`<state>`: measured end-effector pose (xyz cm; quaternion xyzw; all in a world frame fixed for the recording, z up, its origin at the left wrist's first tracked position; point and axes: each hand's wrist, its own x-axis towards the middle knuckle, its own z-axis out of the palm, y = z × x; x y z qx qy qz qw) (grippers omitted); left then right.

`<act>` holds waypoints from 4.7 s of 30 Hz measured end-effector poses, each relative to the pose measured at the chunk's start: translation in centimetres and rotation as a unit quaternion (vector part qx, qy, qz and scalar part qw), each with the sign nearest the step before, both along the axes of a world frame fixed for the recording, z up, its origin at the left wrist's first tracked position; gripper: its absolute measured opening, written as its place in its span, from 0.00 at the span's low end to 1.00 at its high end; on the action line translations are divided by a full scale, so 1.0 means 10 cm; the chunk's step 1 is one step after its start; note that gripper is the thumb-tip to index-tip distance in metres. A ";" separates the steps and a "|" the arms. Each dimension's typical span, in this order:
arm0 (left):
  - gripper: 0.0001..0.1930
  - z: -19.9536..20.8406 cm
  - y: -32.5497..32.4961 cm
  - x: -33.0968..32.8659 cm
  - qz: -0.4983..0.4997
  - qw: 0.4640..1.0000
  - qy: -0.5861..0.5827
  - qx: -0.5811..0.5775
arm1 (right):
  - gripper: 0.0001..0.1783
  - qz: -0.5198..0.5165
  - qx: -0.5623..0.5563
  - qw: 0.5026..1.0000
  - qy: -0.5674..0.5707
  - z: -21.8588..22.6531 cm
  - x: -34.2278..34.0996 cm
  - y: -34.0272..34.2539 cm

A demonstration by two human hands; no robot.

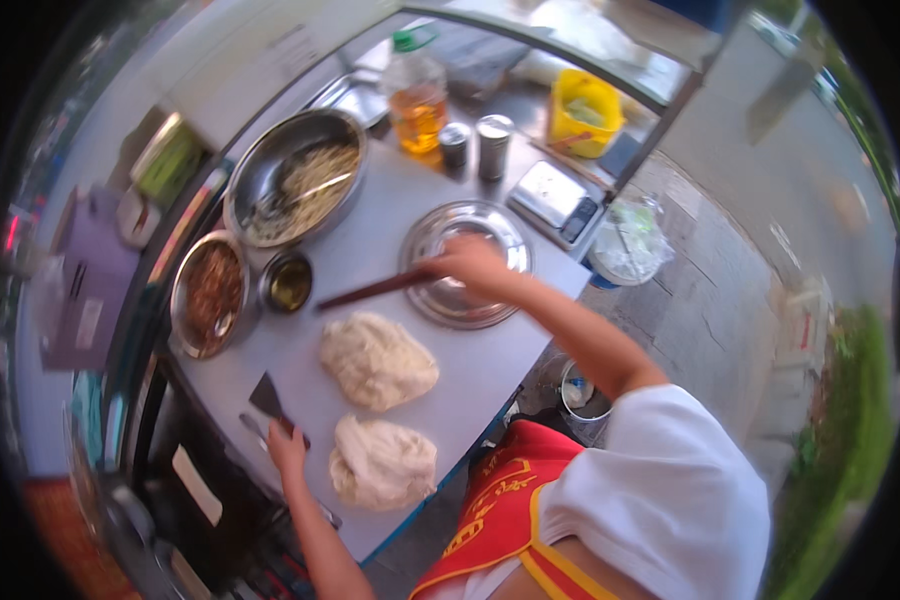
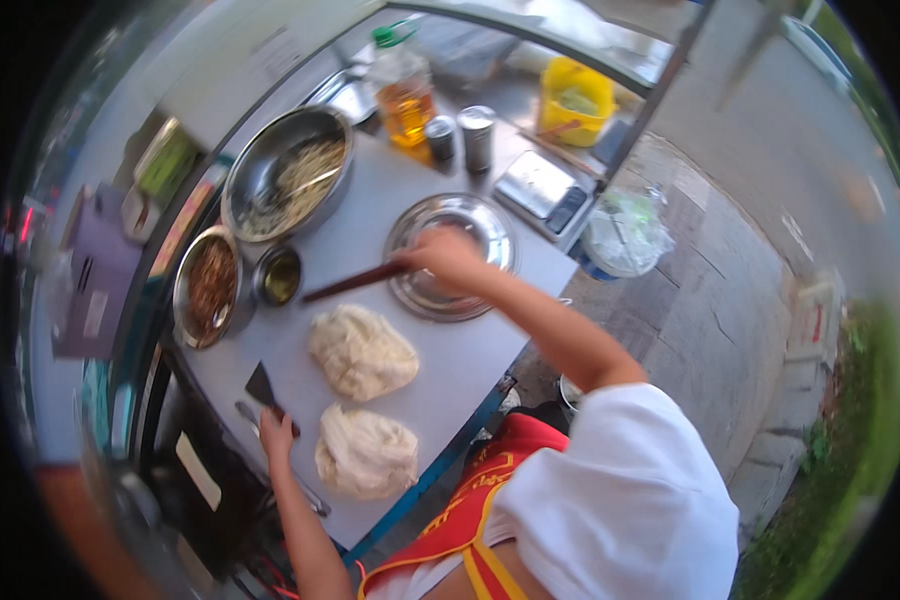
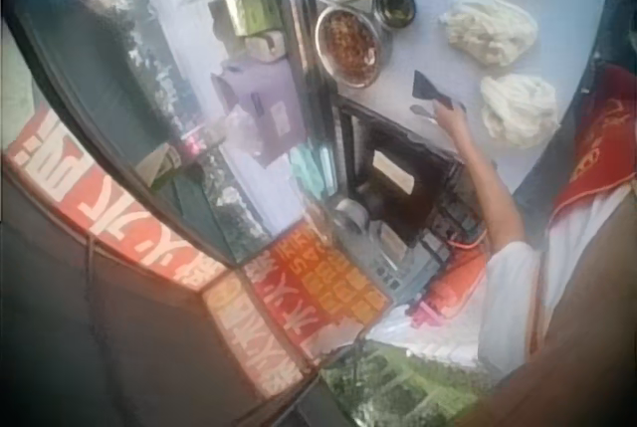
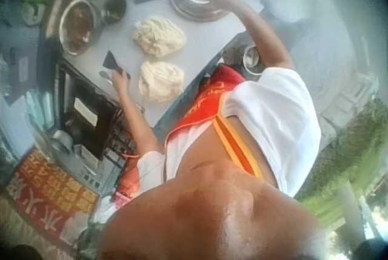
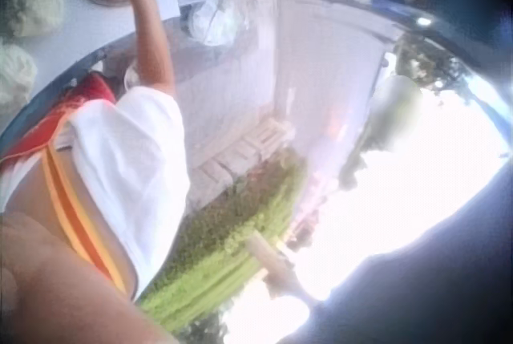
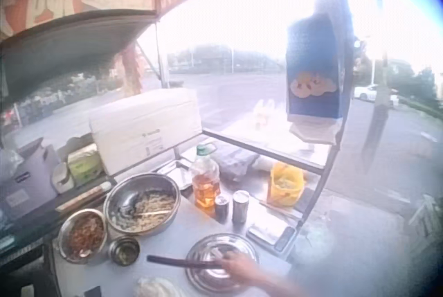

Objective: The person prepares dough by kneading it on a table, stretching it, and placing it onto a hot flat-top grill. They also use tongs to manage items on a lower rack of the grill.

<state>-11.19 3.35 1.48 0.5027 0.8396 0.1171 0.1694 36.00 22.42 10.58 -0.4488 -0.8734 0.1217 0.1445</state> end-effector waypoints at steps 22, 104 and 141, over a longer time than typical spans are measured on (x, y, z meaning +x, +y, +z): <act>0.23 1.11 -0.98 1.99 0.163 0.969 0.024 0.186 | 0.33 -0.116 0.024 0.993 -0.025 -0.46 0.23 0.37; 0.22 0.13 -0.92 0.98 0.197 0.965 0.026 0.174 | 0.26 0.228 -0.028 0.967 0.105 -0.70 -3.06 -1.85; 0.25 0.24 -0.82 0.98 -0.083 0.987 0.044 0.133 | 0.22 -0.001 0.042 0.995 0.091 -0.70 -2.61 -2.17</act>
